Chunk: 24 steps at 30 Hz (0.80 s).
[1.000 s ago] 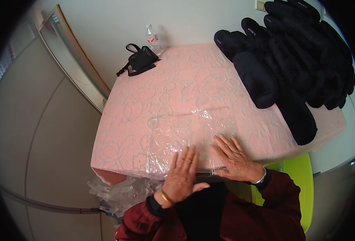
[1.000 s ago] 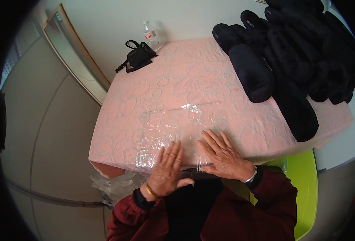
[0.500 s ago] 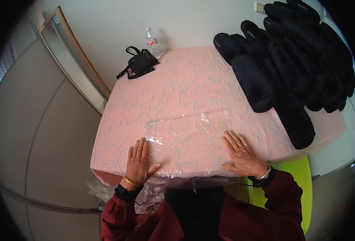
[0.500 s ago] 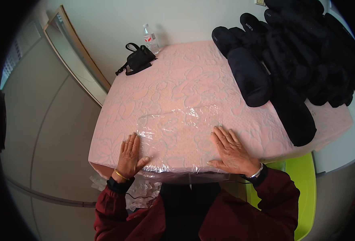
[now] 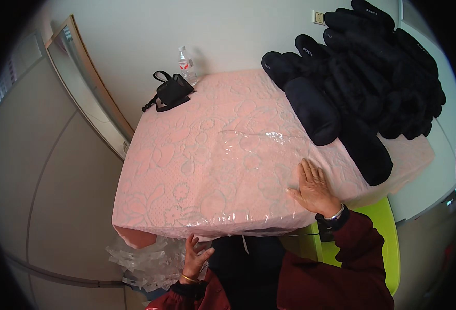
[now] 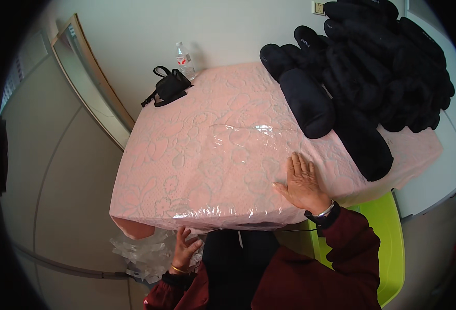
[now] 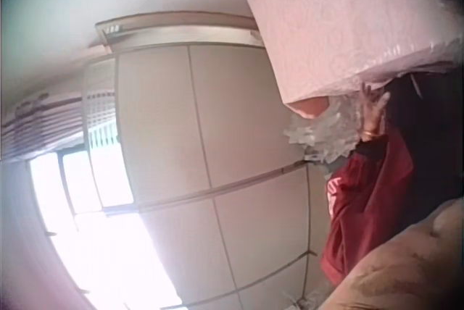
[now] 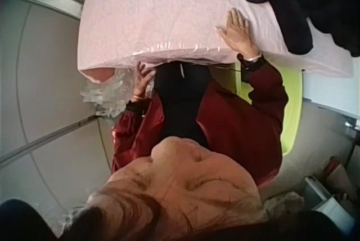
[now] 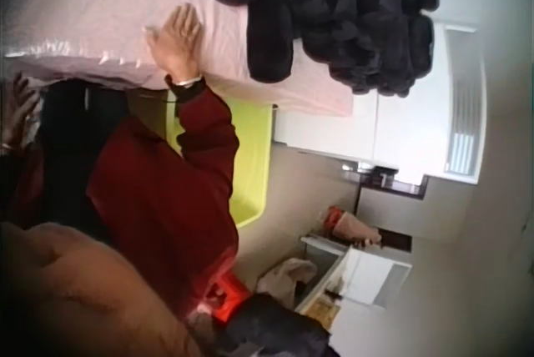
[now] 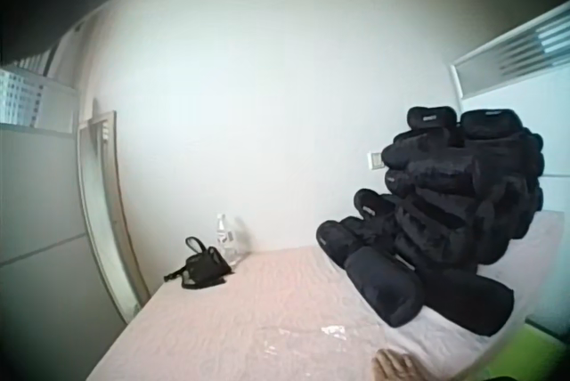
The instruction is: The person prepares a plastic bag by smoothing it on a table, slides a black cushion into it, and places the bagged cushion into a green bin.
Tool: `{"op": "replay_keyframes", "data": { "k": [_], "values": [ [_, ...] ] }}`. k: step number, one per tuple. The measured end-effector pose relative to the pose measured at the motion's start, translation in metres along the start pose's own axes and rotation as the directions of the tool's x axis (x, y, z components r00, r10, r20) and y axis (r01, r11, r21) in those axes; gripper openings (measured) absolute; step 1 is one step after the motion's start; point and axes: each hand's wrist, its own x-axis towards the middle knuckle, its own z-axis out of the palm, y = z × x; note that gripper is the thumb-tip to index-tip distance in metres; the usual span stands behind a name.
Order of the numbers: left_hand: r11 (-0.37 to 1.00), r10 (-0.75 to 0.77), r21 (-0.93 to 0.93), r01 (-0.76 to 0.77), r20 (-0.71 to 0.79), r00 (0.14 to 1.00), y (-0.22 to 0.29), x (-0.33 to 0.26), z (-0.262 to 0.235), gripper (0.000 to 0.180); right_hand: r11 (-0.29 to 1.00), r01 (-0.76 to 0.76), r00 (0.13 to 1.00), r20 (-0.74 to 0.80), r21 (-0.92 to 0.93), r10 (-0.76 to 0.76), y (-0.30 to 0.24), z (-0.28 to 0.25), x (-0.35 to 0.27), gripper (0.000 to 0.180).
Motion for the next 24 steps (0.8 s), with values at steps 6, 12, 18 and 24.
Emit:
{"op": "replay_keyframes", "data": {
  "k": [6, 12, 18, 24],
  "values": [
    [0.923, -0.228, -0.295, 0.248, 0.101, 0.969, -0.016, 0.031, 0.010, 0.046, 0.996, -0.088, 0.996, 0.002, 0.029, 0.088, 0.018, 0.001, -0.003, 0.086],
    [0.991, -0.039, -0.110, 0.073, 0.279, 0.959, 0.019, 0.014, -0.008, 0.016, 0.997, 0.046, 0.977, -0.211, 0.063, -0.032, 0.034, 0.013, -0.013, 0.074],
    [0.930, 0.326, -0.110, -0.352, -0.203, 0.923, 0.140, 0.053, -0.056, 0.036, 0.936, 0.345, 0.916, -0.244, 0.065, -0.320, 0.015, 0.002, -0.023, 0.067],
    [0.913, 0.192, -0.338, -0.226, -0.131, 0.973, 0.170, 0.067, -0.052, 0.055, 0.966, 0.259, 0.919, -0.302, -0.023, -0.254, -0.013, 0.006, -0.035, 0.069]
  ]
}}
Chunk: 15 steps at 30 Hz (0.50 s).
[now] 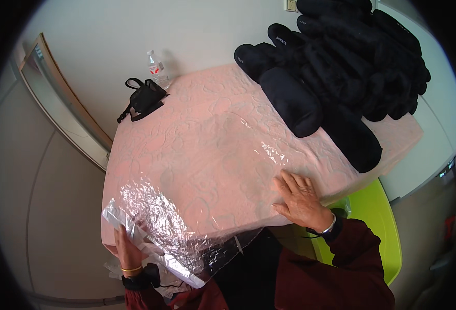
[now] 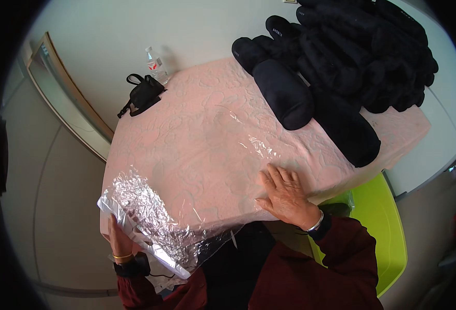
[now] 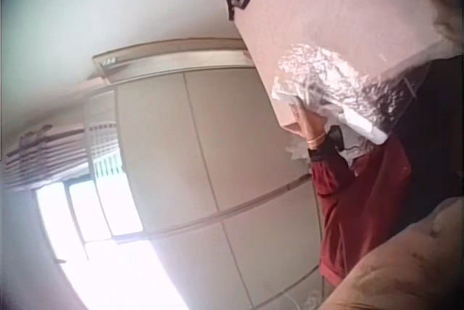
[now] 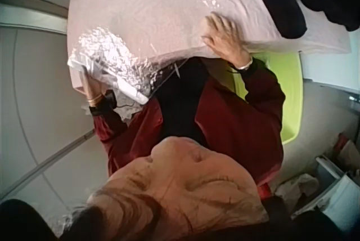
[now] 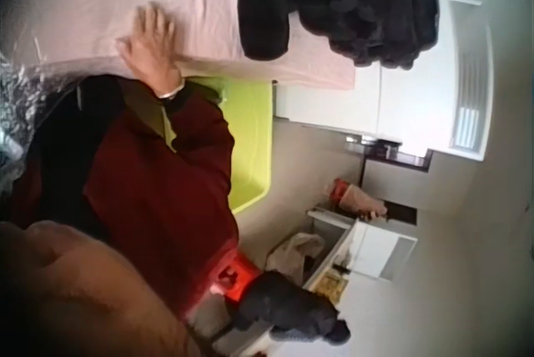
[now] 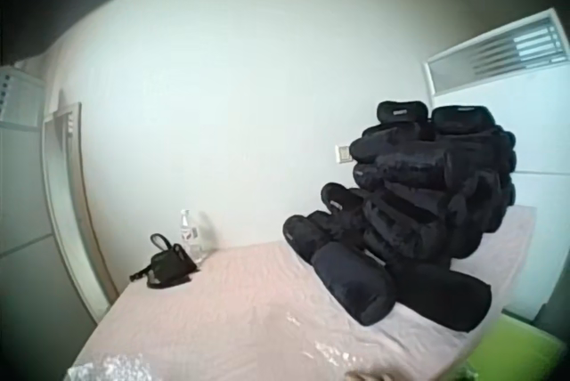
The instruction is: The person prepares a plastic bag by smoothing it on a table, slides a black cushion into it, and places the bagged cushion into a green bin.
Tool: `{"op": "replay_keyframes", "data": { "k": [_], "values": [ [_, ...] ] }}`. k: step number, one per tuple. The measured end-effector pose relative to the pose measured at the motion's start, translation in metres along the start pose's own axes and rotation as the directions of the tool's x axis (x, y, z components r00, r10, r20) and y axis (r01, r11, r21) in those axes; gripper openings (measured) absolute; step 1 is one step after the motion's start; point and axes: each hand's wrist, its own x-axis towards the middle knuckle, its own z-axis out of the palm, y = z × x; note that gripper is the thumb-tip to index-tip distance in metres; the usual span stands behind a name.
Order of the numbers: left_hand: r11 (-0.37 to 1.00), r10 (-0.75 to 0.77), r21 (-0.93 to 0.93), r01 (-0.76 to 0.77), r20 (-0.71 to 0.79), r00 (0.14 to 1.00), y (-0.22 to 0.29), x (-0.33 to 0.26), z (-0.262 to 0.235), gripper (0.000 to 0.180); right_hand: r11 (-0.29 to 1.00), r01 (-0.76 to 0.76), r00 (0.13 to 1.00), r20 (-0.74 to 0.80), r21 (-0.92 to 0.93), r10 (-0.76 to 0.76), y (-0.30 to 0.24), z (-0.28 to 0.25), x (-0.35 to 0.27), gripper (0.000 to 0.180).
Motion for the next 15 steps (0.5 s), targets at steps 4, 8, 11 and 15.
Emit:
{"op": "replay_keyframes", "data": {
  "k": [4, 8, 11, 15],
  "values": [
    [0.982, 0.004, 0.188, -0.019, 0.082, 0.997, -0.022, -0.059, -0.007, 0.073, 0.993, -0.090, 0.996, -0.011, -0.080, 0.089, -0.006, -0.004, 0.002, 0.070],
    [0.990, -0.121, 0.086, 0.114, 0.082, 0.989, -0.063, -0.111, -0.024, 0.063, 0.992, -0.095, 0.994, -0.066, -0.087, 0.090, -0.009, -0.002, 0.013, 0.058],
    [0.967, -0.140, 0.229, 0.112, 0.109, 0.984, -0.070, -0.108, -0.020, 0.060, 0.997, -0.058, 0.996, -0.075, -0.050, 0.054, -0.015, -0.002, 0.016, 0.044],
    [0.924, 0.049, 0.380, -0.047, 0.003, 0.999, -0.014, -0.061, 0.009, 0.057, 0.998, 0.031, 0.997, -0.067, 0.053, -0.028, -0.022, -0.001, 0.014, 0.027]
  ]
}}
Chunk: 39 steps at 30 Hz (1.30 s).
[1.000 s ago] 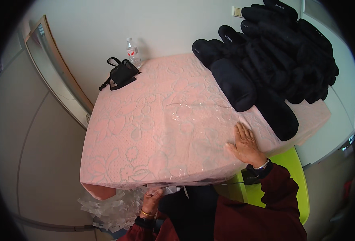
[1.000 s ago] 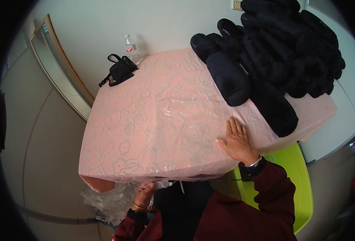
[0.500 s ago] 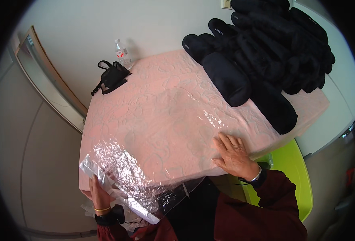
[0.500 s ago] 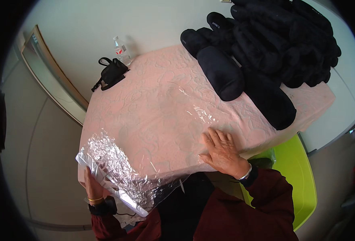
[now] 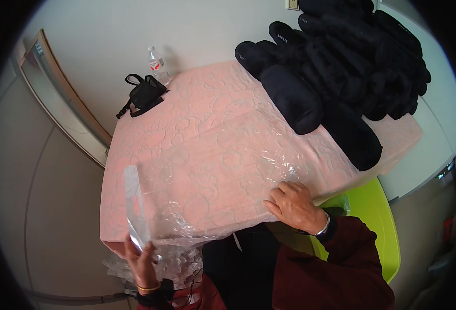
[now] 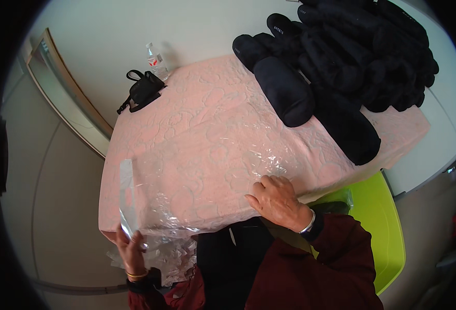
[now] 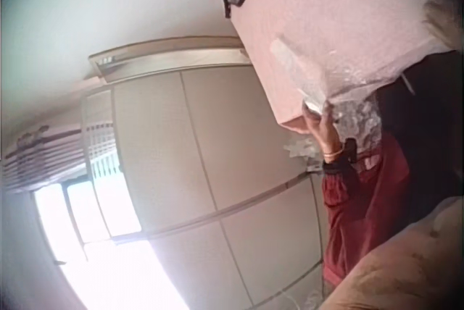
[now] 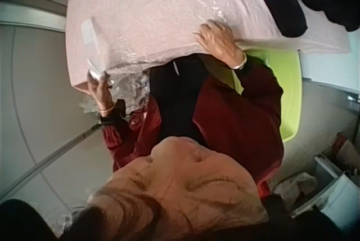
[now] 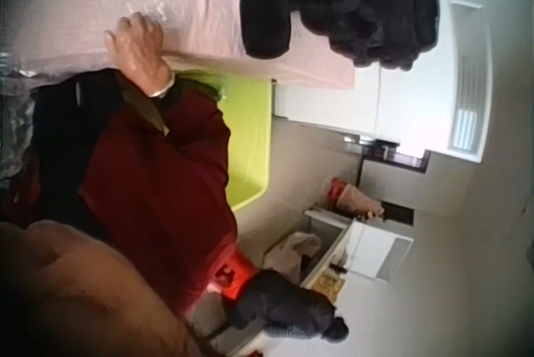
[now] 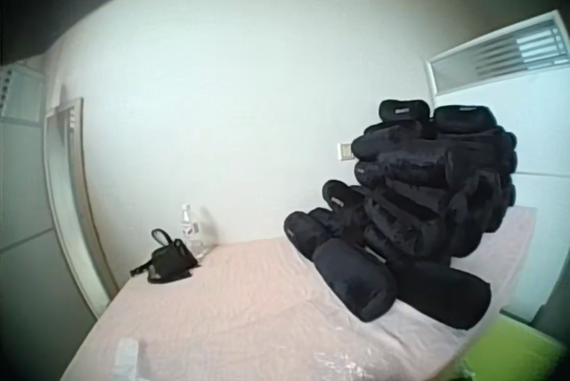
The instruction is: The person prepares a plastic bag by smoothing it on a table, slides a black cushion into it, and places the bagged cushion into a green bin.
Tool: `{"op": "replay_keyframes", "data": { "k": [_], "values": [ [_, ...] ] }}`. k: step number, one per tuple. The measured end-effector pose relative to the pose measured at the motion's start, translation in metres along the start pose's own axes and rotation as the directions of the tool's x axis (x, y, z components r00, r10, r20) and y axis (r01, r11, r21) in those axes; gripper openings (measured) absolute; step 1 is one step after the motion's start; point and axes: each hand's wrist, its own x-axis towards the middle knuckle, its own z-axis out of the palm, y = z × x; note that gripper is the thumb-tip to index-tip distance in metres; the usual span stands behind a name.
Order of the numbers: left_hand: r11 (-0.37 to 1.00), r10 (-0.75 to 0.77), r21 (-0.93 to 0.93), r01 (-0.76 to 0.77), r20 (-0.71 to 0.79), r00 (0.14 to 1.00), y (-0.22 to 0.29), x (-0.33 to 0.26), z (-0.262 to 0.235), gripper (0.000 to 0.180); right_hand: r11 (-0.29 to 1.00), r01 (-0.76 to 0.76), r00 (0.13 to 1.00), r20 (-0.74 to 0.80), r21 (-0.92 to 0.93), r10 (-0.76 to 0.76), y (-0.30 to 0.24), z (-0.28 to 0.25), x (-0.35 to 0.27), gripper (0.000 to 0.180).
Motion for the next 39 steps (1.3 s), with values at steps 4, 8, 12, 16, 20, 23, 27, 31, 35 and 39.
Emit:
{"op": "replay_keyframes", "data": {
  "k": [4, 8, 12, 16, 20, 23, 27, 31, 35, 39],
  "values": [
    [0.950, 0.048, 0.310, -0.029, -0.055, 0.997, 0.008, 0.065, -0.043, 0.055, 0.988, 0.077, 0.996, -0.047, 0.135, -0.071, -0.008, -0.004, -0.008, 0.022],
    [0.807, 0.149, 0.579, -0.113, -0.015, 0.989, -0.018, 0.087, -0.052, 0.057, 0.969, 0.091, 0.996, -0.041, 0.229, -0.084, -0.010, -0.012, -0.013, 0.022],
    [0.250, 0.508, 0.892, -0.376, 0.209, 0.835, -0.018, 0.067, -0.032, 0.060, 0.973, 0.079, 0.989, -0.140, 0.219, -0.049, -0.011, -0.014, 0.001, 0.047],
    [0.086, 0.403, 0.707, -0.702, 0.620, 0.673, -0.010, 0.037, 0.067, 0.062, 0.943, 0.139, 0.990, -0.052, 0.303, -0.130, -0.050, 0.015, 0.017, 0.090],
    [0.243, 0.270, 0.591, -0.769, 0.720, 0.639, -0.021, 0.032, 0.115, 0.072, 0.937, 0.175, 0.982, 0.008, 0.301, -0.186, -0.065, 0.051, 0.032, 0.098],
    [0.165, 0.163, 0.617, -0.770, 0.753, 0.638, -0.018, 0.039, 0.116, 0.086, 0.952, 0.159, 0.979, 0.084, 0.262, -0.187, -0.052, 0.048, 0.029, 0.101],
    [0.200, 0.146, 0.608, -0.769, 0.757, 0.637, -0.011, 0.040, 0.111, 0.097, 0.966, 0.124, 0.965, 0.199, 0.227, -0.171, -0.013, 0.028, 0.021, 0.100],
    [0.188, 0.150, 0.604, -0.774, 0.761, 0.631, -0.008, 0.042, 0.107, 0.106, 0.984, 0.057, 0.960, 0.261, 0.169, -0.100, 0.024, 0.018, 0.011, 0.094],
    [0.134, 0.155, 0.625, -0.769, 0.753, 0.639, -0.014, 0.047, 0.100, 0.117, 0.998, 0.033, 0.964, 0.260, 0.061, -0.048, 0.038, 0.014, 0.003, 0.090],
    [0.116, 0.174, 0.641, -0.759, 0.739, 0.651, -0.012, 0.049, 0.091, 0.120, 0.999, -0.019, 0.968, 0.250, 0.034, 0.010, 0.040, 0.009, -0.003, 0.088]
  ]
}}
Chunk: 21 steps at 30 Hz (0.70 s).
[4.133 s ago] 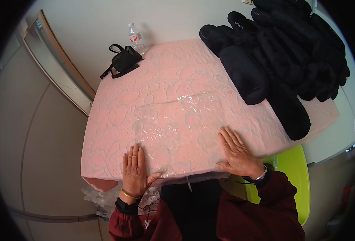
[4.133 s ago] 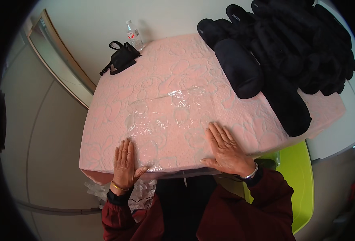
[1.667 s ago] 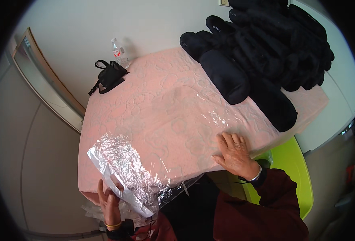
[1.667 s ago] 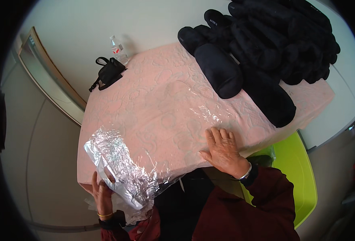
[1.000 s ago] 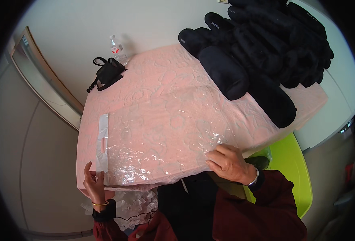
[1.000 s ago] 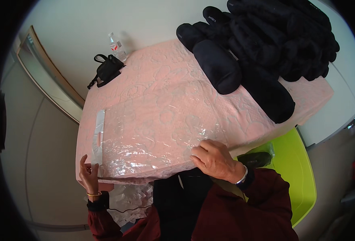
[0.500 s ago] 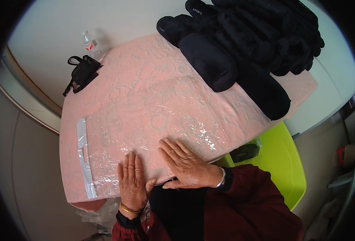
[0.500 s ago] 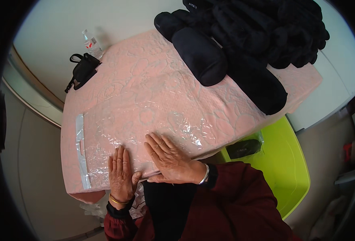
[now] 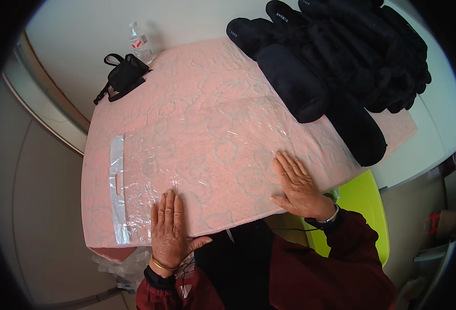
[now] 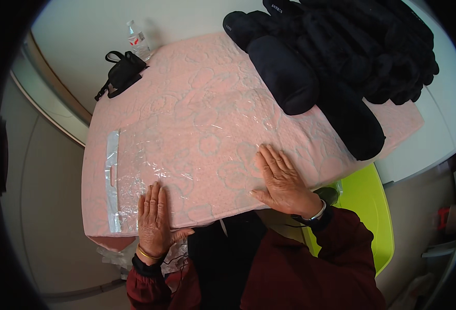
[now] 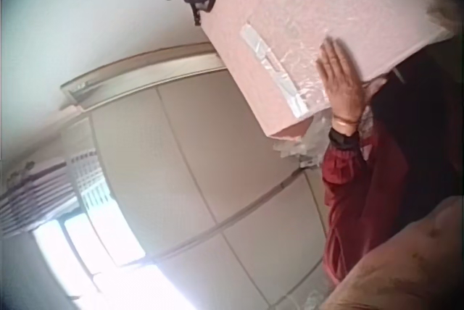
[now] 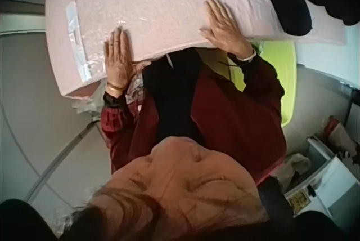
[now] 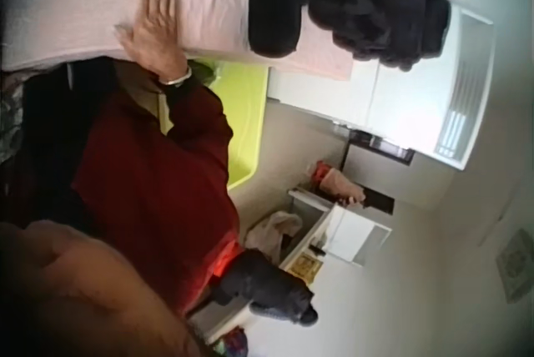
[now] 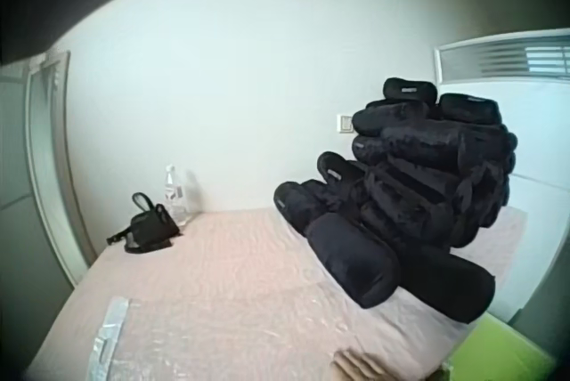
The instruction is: The person prepares a plastic bag by smoothing it on a table, slides a black cushion into it, and places the bagged cushion into a green bin.
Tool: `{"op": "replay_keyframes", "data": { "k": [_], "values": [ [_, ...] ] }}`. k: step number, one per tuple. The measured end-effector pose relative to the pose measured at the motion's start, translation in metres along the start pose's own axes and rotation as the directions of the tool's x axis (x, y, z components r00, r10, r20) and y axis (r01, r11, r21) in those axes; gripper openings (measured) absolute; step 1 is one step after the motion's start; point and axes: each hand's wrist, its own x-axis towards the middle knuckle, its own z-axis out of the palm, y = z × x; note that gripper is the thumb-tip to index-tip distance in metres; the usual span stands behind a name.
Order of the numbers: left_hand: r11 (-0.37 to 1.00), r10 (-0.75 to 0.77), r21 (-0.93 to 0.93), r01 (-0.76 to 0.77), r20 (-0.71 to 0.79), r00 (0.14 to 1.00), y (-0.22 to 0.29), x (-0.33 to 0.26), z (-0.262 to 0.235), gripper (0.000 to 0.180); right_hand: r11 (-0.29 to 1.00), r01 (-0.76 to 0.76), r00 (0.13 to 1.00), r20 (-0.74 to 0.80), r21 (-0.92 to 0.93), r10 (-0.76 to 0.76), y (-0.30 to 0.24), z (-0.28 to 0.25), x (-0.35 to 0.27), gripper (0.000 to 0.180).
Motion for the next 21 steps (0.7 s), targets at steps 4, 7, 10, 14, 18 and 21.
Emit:
{"op": "replay_keyframes", "data": {
  "k": [4, 7, 10, 14, 18, 21],
  "values": [
    [0.996, -0.077, 0.034, 0.078, -0.019, 0.997, -0.024, -0.023, 0.000, 0.122, 1.000, -0.013, 1.000, -0.015, 0.022, 0.013, -0.006, 0.001, -0.006, 0.088],
    [0.988, -0.121, 0.088, 0.125, -0.048, 0.991, -0.044, -0.044, -0.002, 0.120, 0.999, 0.005, 0.999, -0.035, 0.051, -0.003, -0.009, 0.000, -0.012, 0.090],
    [0.973, -0.179, 0.141, 0.183, -0.042, 0.983, -0.055, -0.062, -0.004, 0.120, 1.000, 0.021, 0.998, -0.063, 0.023, -0.019, -0.009, -0.006, -0.025, 0.097],
    [0.978, -0.168, 0.123, 0.168, -0.017, 0.986, -0.021, -0.055, -0.012, 0.117, 0.992, 0.102, 0.990, -0.093, -0.070, -0.108, -0.047, -0.012, -0.013, 0.102],
    [0.999, 0.019, -0.036, -0.019, 0.004, 1.000, 0.046, -0.008, -0.004, 0.113, 0.972, 0.218, 0.975, -0.059, 0.085, -0.214, -0.088, -0.015, 0.016, 0.098],
    [0.957, 0.154, -0.234, -0.170, -0.088, 0.984, 0.060, 0.012, 0.013, 0.108, 0.979, 0.192, 0.981, -0.040, 0.075, -0.189, -0.083, 0.008, 0.025, 0.097]
  ]
}}
